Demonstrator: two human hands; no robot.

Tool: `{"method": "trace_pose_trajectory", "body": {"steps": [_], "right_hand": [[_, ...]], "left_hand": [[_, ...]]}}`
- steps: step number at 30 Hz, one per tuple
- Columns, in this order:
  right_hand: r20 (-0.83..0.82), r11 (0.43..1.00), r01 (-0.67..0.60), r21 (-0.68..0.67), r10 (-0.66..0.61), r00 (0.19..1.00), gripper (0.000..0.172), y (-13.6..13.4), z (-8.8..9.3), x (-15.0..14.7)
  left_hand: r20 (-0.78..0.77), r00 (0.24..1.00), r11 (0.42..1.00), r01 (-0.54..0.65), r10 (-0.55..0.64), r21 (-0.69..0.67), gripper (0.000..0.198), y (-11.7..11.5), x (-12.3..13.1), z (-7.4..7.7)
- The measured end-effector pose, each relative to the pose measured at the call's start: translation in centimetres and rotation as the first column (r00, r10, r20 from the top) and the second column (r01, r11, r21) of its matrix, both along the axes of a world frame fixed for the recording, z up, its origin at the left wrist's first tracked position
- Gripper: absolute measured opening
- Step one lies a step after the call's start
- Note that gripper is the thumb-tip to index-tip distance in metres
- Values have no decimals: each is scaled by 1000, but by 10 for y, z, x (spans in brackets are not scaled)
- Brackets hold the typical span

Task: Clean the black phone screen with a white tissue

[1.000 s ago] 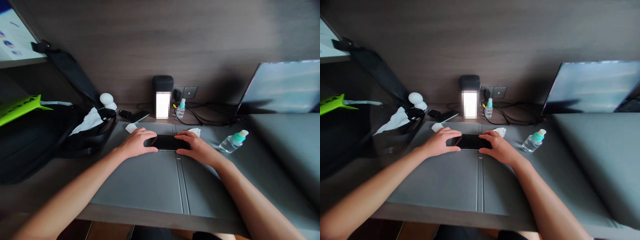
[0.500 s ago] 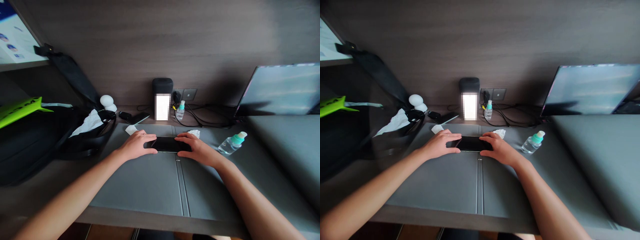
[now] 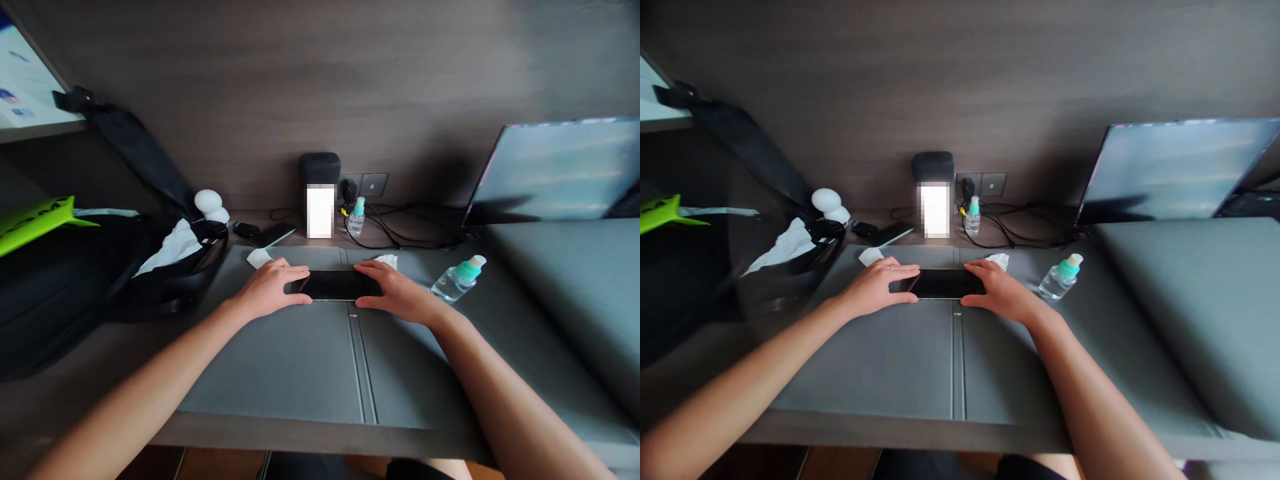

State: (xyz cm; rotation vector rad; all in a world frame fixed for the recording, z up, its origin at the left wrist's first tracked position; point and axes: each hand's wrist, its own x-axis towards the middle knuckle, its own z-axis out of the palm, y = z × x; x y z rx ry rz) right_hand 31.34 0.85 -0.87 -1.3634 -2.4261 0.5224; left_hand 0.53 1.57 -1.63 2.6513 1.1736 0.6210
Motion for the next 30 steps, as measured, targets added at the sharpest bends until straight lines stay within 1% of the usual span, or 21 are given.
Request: {"method": "trace_pose_trajectory", "body": {"steps": [6, 18, 22, 26, 30], "right_hand": [[-20, 1000, -12, 16, 13, 1000, 64, 0, 0, 1], [-10, 1000, -29, 11, 29, 1000, 62, 1, -2, 3], [-22, 999, -39, -2, 39, 999, 62, 2, -3, 3], [-14, 999, -33, -1, 33, 999, 62, 2, -3, 2], [-3, 1000, -23, 14, 23, 1000, 66, 1, -1, 2]], "left_hand": [[9, 1000, 1000, -2, 2, -16, 49, -1, 0, 1], [28, 1000, 999, 7, -7, -31, 49, -1, -1, 0], [30, 1000, 1000, -4, 5, -20, 49, -1, -1, 0], [15, 1000, 1000, 8, -8, -14, 47, -3, 0, 2], [9, 1000, 1000, -8, 8, 11, 45, -5, -2, 2]]}}
